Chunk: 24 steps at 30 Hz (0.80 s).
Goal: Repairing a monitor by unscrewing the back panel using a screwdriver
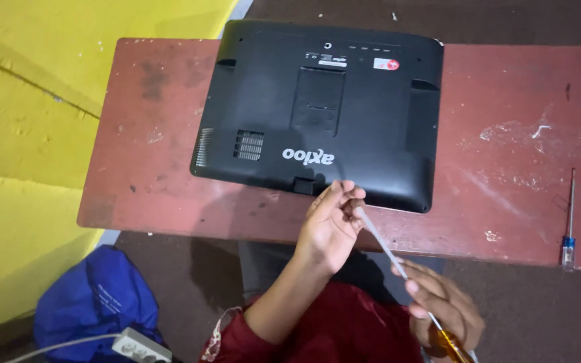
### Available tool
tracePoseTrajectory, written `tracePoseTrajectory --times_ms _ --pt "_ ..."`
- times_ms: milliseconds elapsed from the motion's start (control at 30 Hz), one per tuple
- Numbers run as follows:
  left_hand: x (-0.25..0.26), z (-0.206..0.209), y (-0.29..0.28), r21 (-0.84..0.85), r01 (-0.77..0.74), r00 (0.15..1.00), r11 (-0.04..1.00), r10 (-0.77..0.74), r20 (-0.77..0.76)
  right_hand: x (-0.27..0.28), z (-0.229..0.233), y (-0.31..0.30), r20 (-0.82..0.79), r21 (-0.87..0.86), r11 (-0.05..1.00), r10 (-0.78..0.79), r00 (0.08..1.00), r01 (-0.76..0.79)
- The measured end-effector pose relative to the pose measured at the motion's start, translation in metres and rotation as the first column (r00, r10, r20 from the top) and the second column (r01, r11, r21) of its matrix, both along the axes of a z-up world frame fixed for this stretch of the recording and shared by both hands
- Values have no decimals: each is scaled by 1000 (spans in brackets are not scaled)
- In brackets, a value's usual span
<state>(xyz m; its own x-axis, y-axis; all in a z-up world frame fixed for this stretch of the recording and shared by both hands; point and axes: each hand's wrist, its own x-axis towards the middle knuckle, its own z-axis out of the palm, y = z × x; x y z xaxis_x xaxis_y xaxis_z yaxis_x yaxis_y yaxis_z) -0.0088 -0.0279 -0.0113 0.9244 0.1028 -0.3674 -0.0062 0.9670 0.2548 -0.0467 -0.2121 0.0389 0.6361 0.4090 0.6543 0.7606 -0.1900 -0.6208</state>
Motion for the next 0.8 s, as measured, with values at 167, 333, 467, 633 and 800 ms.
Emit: tracePoseTrajectory --times_ms 167,333,467,633,800 --pt "-4 -2 -7 7 -20 1000 1000 20 13 1 -5 7 62 -13 999 -39 997 40" --pt "-8 1 -4 1 19 999 1000 -19 35 4 -10 18 88 47 997 -63 994 59" --pt "-11 3 -2 -18 27 999 999 -26 27 1 -12 18 78 36 997 -71 994 69" --pt "-10 0 -3 -20 34 997 999 -32 67 0 -7 19 67 21 991 -135 988 134" --pt "-9 -2 -5 -40 32 997 999 -29 73 2 -12 16 58 16 996 -93 994 92"
